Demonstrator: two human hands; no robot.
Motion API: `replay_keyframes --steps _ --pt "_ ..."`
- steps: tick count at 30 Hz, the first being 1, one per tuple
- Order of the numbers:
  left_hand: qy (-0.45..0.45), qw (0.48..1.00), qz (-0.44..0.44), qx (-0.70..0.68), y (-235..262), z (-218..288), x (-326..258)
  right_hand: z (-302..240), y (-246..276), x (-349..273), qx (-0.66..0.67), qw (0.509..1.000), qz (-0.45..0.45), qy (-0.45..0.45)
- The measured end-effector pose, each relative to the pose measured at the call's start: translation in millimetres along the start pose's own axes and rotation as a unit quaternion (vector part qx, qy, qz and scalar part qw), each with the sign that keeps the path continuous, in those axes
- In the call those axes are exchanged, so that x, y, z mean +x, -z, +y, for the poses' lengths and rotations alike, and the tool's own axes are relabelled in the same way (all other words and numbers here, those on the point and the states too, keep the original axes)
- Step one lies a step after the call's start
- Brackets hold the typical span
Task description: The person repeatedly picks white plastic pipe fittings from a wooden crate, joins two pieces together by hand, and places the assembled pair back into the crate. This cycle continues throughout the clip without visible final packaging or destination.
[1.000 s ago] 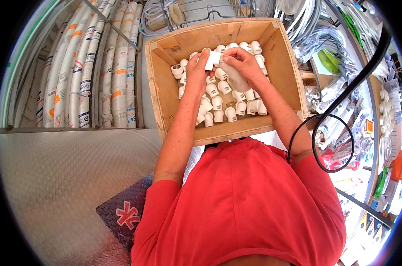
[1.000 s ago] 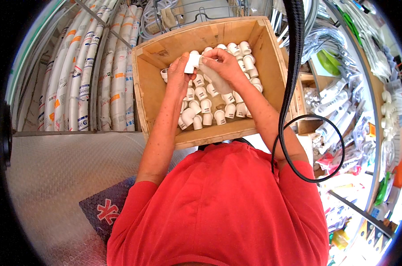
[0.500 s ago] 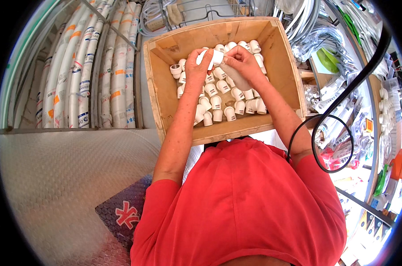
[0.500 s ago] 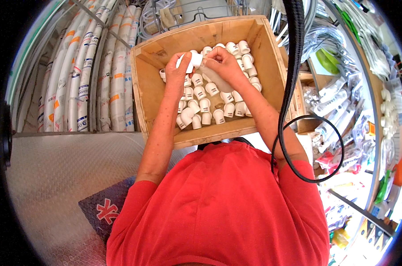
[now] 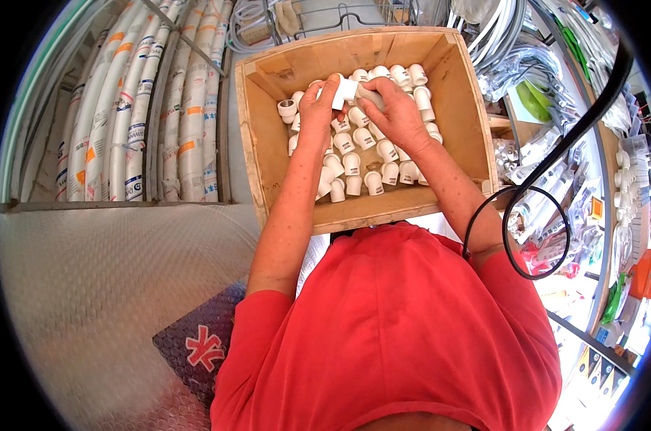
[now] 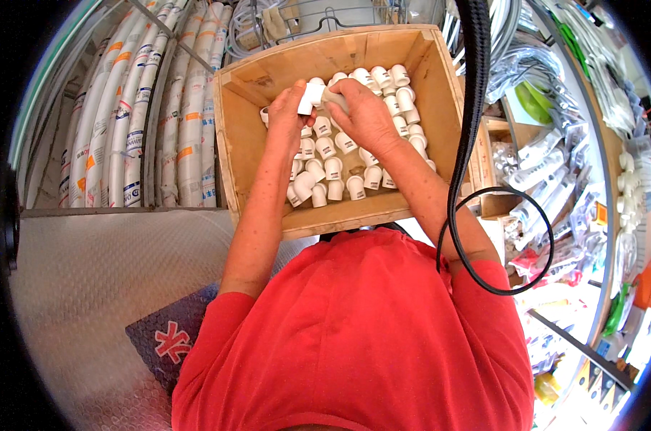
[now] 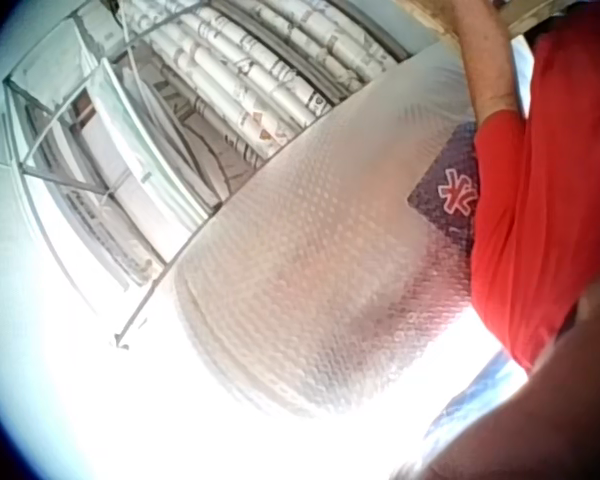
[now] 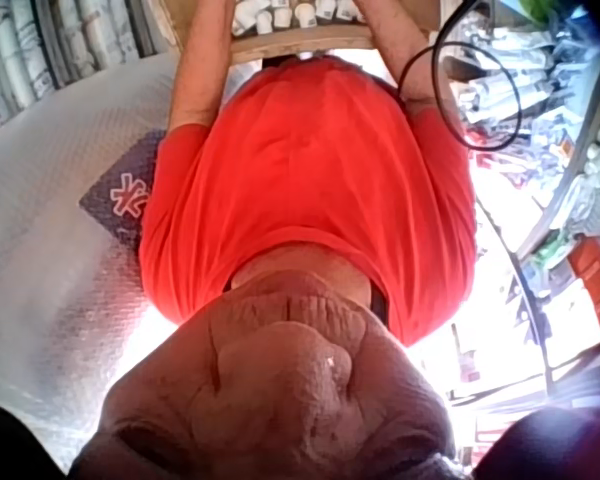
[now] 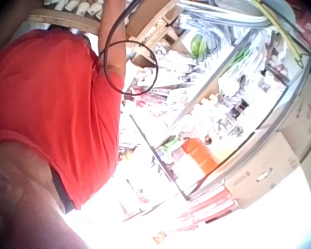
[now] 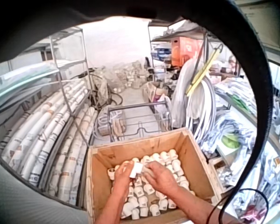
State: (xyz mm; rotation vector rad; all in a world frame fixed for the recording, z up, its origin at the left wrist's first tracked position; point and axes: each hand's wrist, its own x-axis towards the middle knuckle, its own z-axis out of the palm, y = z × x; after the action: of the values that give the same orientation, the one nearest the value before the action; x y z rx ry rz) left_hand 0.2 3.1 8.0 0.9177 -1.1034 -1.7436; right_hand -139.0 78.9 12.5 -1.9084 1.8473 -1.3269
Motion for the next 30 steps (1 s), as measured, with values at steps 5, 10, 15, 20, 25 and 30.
replay_keyframes --steps 5,10,15,20,25,30 --pt "-0.078 0.991 -0.020 0.102 1 -3 3 5 3 1 0.113 0.989 -0.030 -0.086" --pt "-0.232 0.953 -0.056 0.186 1 -4 5 20 9 8 0.357 0.906 -0.075 -0.213" --pt "-0.246 0.945 -0.065 0.204 1 -7 6 25 15 10 0.420 0.855 -0.123 -0.277" --pt "0.004 0.998 -0.051 0.028 2 1 3 12 7 4 0.118 0.988 -0.029 -0.091" --pt "0.104 0.987 -0.087 -0.087 4 6 0 -5 16 6 -0.053 0.993 0.029 0.102" --pt "-0.144 0.981 -0.054 0.120 -4 3 0 17 14 11 0.449 0.838 -0.098 -0.295"
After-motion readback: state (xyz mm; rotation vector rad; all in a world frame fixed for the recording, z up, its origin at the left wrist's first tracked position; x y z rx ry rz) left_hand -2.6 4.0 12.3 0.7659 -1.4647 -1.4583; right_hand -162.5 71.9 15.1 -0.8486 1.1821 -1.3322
